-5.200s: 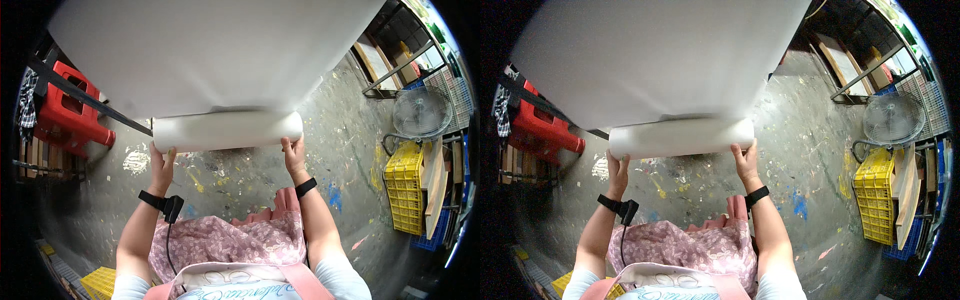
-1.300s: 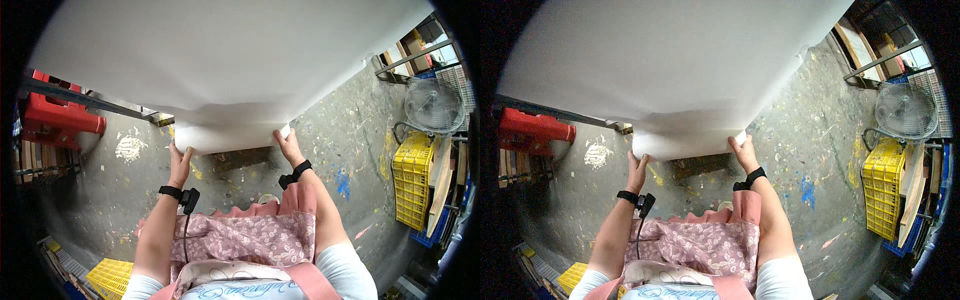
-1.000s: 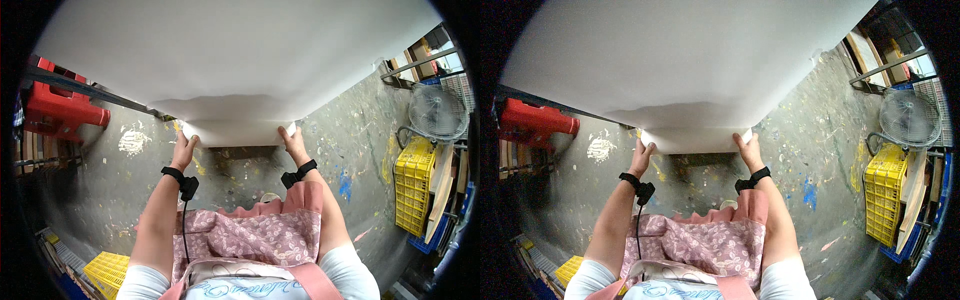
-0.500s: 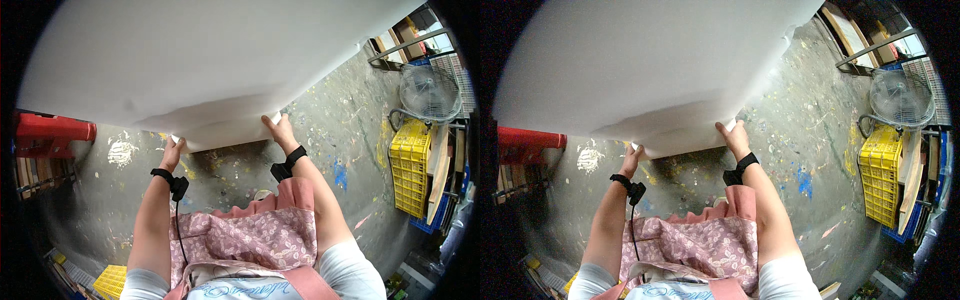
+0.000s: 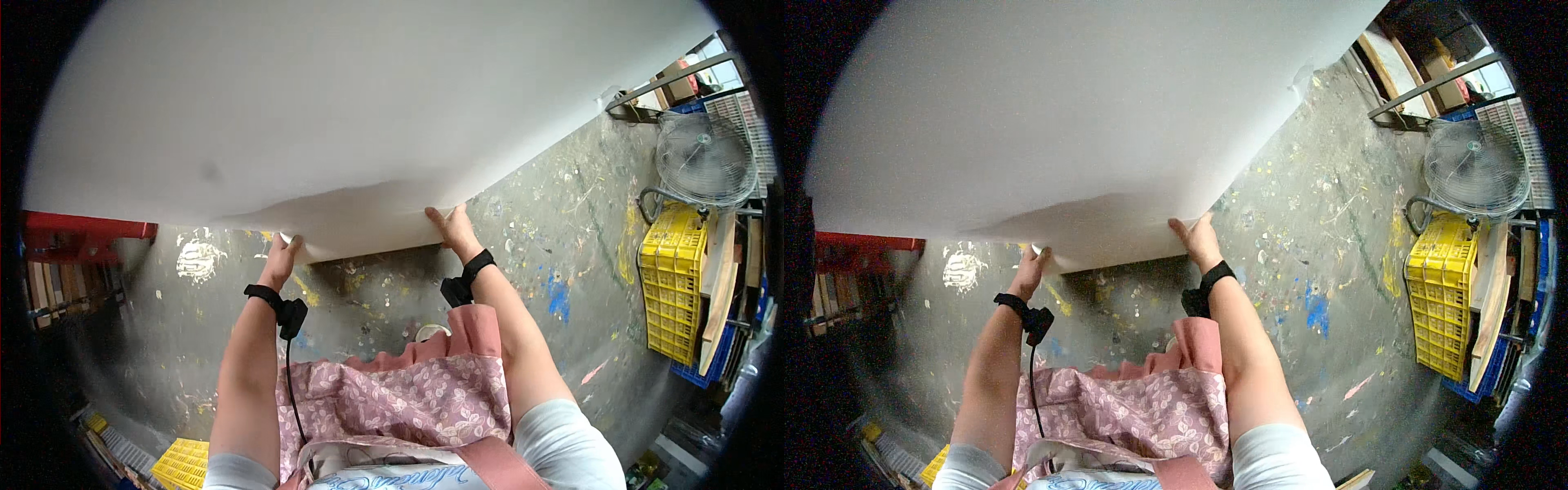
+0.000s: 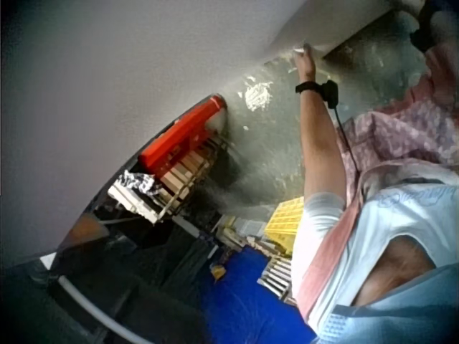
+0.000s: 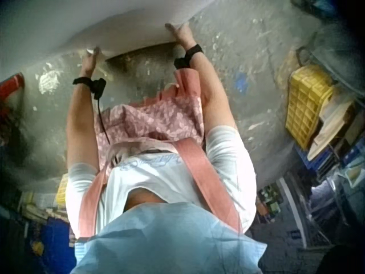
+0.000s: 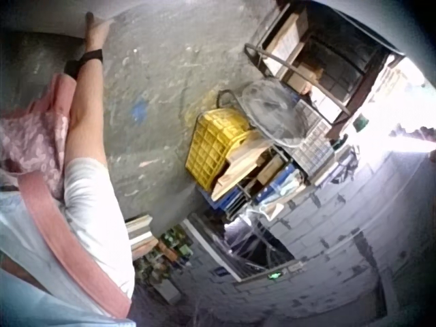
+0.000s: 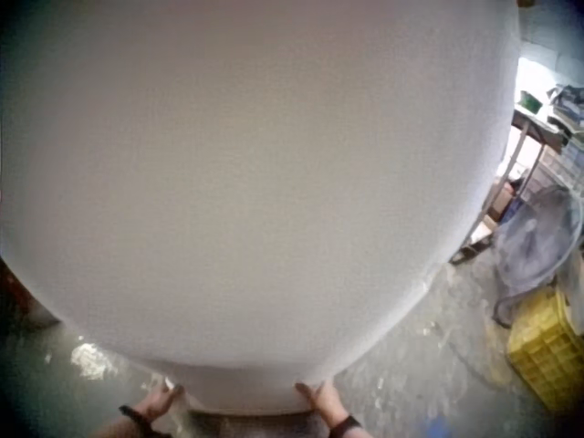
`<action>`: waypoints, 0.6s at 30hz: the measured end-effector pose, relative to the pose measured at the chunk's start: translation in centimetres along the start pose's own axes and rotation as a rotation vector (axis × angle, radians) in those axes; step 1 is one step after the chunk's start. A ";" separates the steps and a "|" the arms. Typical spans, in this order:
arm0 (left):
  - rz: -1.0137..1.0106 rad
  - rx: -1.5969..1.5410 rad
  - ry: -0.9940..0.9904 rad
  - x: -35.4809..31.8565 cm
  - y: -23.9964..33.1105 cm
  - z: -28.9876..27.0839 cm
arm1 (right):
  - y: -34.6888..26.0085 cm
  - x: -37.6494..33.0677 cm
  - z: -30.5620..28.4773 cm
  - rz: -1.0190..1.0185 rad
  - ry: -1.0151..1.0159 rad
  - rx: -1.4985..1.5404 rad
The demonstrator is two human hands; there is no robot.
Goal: Preparing a frame setup and wrapping or rolling a white sheet of plastic/foam material.
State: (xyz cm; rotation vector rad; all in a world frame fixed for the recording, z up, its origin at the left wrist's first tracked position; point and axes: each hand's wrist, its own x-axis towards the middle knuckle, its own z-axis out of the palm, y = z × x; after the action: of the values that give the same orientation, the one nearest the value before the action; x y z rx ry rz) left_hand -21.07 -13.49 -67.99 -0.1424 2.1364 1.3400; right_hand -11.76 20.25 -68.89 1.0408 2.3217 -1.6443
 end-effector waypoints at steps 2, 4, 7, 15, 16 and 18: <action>0.033 -0.002 0.011 0.6 -1.1 -1.2 | -1.3 -0.4 0.6 0.016 -0.044 0.014; -0.027 -0.058 0.009 1.7 -1.7 -0.9 | 0.2 -0.3 1.0 -0.019 -0.017 0.072; 0.015 -0.177 0.006 0.5 -0.4 0.0 | 1.4 -0.8 1.3 -0.099 0.047 0.021; -0.091 -0.068 0.047 -2.7 -0.5 0.9 | 1.2 -3.6 -1.6 0.117 -0.012 0.061; -0.196 -0.050 -0.002 -3.3 0.2 1.2 | 0.8 -4.1 -2.6 0.183 -0.081 0.150; -0.160 -0.065 0.113 -5.3 -0.8 1.1 | 1.9 -5.0 -2.7 0.183 -0.119 0.106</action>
State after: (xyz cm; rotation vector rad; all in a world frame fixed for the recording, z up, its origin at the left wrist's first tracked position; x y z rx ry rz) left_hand -15.99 -14.09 -66.14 -0.4152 2.1247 1.3358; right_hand -6.06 20.60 -66.97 1.1052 2.0202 -1.7226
